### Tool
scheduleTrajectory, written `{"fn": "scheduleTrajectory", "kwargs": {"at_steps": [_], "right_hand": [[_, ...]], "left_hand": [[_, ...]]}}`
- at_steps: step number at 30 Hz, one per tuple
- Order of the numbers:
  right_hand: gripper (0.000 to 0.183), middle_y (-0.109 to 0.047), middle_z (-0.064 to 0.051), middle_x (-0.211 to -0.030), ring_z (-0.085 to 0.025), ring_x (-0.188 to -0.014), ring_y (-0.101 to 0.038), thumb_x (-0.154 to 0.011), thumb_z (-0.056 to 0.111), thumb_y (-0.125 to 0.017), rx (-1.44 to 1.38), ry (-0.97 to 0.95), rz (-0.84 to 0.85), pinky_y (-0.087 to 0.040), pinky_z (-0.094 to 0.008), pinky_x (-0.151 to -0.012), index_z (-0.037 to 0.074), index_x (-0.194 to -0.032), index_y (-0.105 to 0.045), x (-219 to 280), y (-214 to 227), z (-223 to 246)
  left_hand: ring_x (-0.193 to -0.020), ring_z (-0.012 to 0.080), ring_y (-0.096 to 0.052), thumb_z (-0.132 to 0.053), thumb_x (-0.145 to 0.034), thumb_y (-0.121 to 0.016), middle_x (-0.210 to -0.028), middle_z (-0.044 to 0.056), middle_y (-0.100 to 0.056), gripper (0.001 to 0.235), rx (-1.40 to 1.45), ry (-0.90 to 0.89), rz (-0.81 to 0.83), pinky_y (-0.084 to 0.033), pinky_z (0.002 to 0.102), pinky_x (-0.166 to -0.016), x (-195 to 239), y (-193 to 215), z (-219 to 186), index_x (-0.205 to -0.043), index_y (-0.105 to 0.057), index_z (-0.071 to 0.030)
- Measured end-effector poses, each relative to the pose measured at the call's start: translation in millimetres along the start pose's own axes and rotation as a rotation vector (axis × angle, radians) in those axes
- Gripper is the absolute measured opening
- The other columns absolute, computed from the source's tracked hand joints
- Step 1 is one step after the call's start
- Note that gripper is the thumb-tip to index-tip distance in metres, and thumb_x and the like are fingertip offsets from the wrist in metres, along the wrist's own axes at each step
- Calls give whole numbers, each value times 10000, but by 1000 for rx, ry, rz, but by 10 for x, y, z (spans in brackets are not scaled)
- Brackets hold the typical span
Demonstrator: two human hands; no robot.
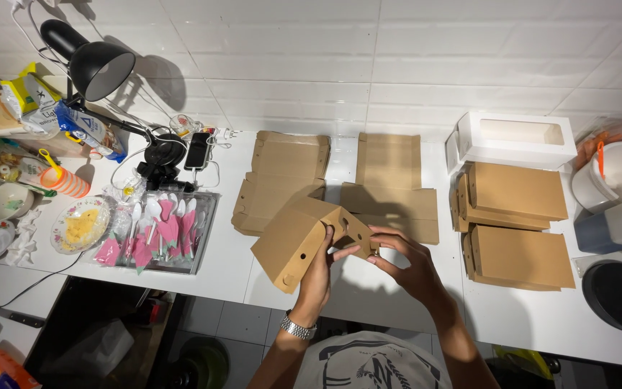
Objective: The person assembles flat cardboard boxes by folding the sides and locking the tabs. They place each completed box into a stack on the counter. The person repeats this process for several boxes throughout the clip.
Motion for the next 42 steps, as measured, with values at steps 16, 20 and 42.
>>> {"fn": "scheduleTrajectory", "kwargs": {"at_steps": [16,20,42], "right_hand": [[36,-762,-6,-1058,-229,-891,-767,-934,103,-720,304,251,-233,-608,-331,-788,135,-918,-728,-46,-122,-16],[38,-768,7,-1063,-213,-868,-766,-919,112,-738,314,261,-212,-605,-320,-773,143,-895,-735,-61,-64,-3],[614,-756,-152,-951,-365,-997,-742,-791,164,-836,-6,-254,21,-564,-572,-996,103,-1363,-618,100,278,-333]], "left_hand": [[-967,216,-676,-124,-993,-693,-963,171,-662,200,-129,-99,222,-626,437,-877,-317,256,1003,-999,-603,54],[-945,193,-687,-86,-1021,-630,-972,147,-705,129,-154,-112,255,-649,445,-828,-200,133,810,-983,-644,37],[-1151,350,-640,-301,-1072,-420,-1208,75,-517,239,247,-162,-31,-596,555,-930,-536,357,236,-1144,-467,-78]]}}
Point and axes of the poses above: each hand's wrist, its own x-axis away from the middle knuckle, its own y-axis out of the back of the hand, z = x × y, the point moved 3 cm from there along -x, towards the middle knuckle
